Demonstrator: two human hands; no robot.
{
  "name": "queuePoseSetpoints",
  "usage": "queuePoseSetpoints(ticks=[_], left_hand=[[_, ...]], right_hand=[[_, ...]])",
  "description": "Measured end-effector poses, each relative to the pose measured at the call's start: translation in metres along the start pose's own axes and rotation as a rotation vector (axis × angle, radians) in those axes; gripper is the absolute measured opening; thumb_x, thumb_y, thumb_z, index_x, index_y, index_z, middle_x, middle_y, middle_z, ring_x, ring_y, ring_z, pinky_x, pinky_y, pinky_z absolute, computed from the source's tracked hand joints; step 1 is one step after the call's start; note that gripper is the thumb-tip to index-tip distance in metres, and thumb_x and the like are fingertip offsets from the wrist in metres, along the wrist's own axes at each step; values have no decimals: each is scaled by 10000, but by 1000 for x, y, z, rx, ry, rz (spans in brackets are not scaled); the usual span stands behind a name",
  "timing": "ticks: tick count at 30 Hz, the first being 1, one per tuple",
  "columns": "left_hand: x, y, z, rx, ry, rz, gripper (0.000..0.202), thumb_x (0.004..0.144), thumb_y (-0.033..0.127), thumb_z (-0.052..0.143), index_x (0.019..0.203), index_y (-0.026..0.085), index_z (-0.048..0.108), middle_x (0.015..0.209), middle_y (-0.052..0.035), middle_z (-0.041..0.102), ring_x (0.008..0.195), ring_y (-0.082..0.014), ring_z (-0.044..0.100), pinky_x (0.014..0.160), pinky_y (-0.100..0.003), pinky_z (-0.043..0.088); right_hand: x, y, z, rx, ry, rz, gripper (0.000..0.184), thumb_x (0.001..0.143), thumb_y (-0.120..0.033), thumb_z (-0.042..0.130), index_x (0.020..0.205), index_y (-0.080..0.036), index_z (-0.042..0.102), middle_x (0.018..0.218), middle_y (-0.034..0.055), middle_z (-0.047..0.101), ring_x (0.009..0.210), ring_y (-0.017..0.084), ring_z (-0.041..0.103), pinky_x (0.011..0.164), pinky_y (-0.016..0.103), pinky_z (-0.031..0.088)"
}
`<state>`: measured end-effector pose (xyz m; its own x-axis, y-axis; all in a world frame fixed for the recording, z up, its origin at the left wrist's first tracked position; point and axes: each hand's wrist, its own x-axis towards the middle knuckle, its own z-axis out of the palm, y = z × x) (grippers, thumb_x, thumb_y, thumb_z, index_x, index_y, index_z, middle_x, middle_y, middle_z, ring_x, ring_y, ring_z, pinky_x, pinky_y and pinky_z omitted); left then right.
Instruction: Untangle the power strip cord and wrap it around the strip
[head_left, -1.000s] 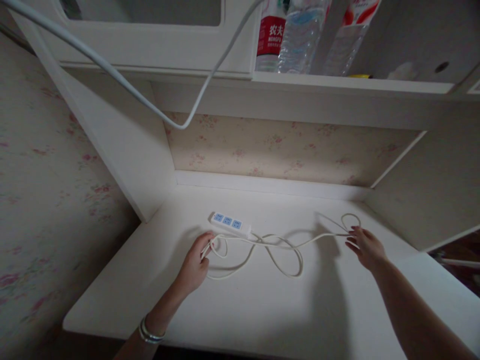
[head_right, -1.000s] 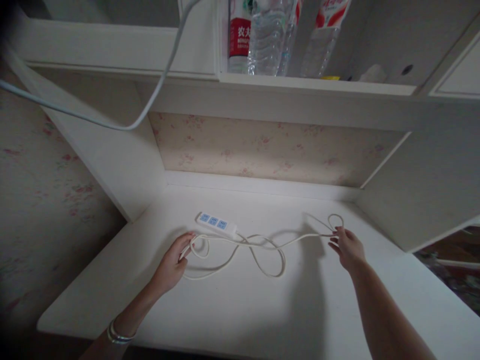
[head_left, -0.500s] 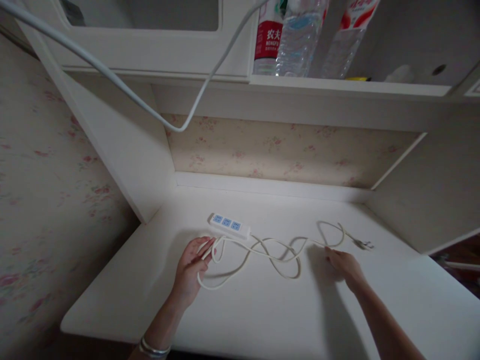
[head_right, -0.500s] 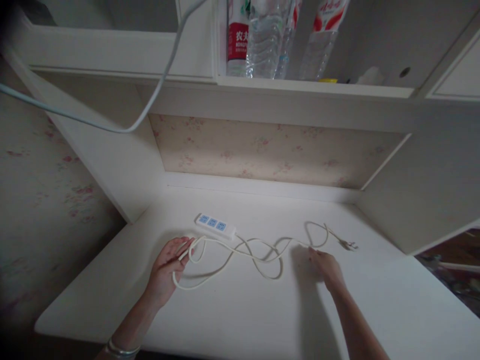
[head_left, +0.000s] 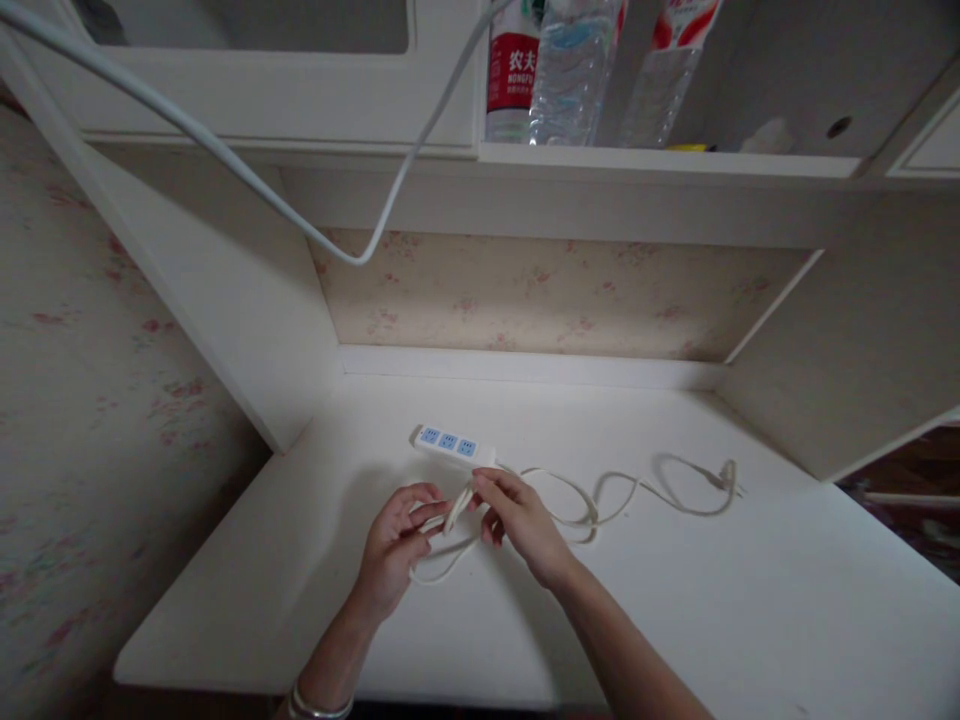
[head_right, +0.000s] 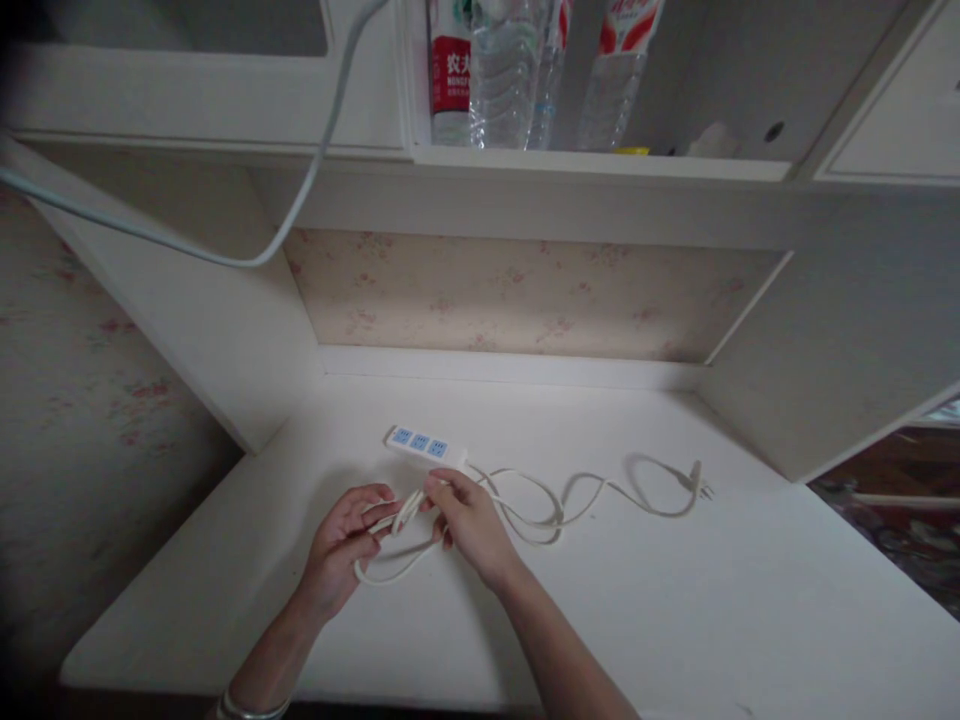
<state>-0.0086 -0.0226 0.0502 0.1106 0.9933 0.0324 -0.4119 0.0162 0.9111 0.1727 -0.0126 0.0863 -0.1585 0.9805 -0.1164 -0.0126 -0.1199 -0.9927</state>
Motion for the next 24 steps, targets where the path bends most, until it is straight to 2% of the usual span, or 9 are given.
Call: queuePoseSetpoints(ticks=[4,8,11,13,17,20,24], left_hand=[[-6,2,-2,75,-64,18,424,543,32,547,913,219,634,1019,-41,635,1064,-251,596,894,-348,492],[-6,4,9,267,-105,-16,220,742,206,604,962,197,621,906,-46,657,881,-201,625,785,-284,483],[-1,1,22,403,-66,-27,205,785,369,629,869,186,593,775,-24,634,685,-160,605,623,-249,456],[2,-1,28,471,-73,-27,236,776,404,642,843,188,578,718,-11,621,626,-150,589,575,-240,433],[2,-3,35,531,-161,28,209,805,373,624,905,195,578,741,-16,640,672,-156,603,623,-242,445],[-1,-4,36,520,-153,38,192,822,362,611,912,198,570,793,-23,646,742,-164,611,685,-251,451],[-6,0,28,512,-84,22,280,807,363,639,1015,183,588,857,-37,648,819,-175,588,769,-271,426]], right_hand=[[7,6,15,-49,10,-38,475,827,-547,576,1115,-172,613,610,-18,575,537,133,529,529,274,435],[1,16,13,-127,-72,-126,401,897,-489,503,1171,-206,579,686,-16,574,654,148,540,669,307,429],[-7,22,9,-71,-166,-177,389,902,-454,513,1231,-253,459,732,-35,525,693,148,526,709,309,430],[-12,26,6,-36,-188,-192,372,906,-454,507,1217,-274,413,747,-39,505,714,152,520,728,315,429],[-19,30,0,-33,-173,-220,355,916,-461,490,1199,-272,389,792,-23,507,769,158,517,769,327,429],[-20,33,-4,-29,-104,-238,358,920,-464,479,1200,-258,391,816,-8,540,776,163,540,774,342,450],[-12,45,-15,41,162,-235,342,892,-484,509,1136,-257,430,813,-14,562,711,153,563,700,330,494]])
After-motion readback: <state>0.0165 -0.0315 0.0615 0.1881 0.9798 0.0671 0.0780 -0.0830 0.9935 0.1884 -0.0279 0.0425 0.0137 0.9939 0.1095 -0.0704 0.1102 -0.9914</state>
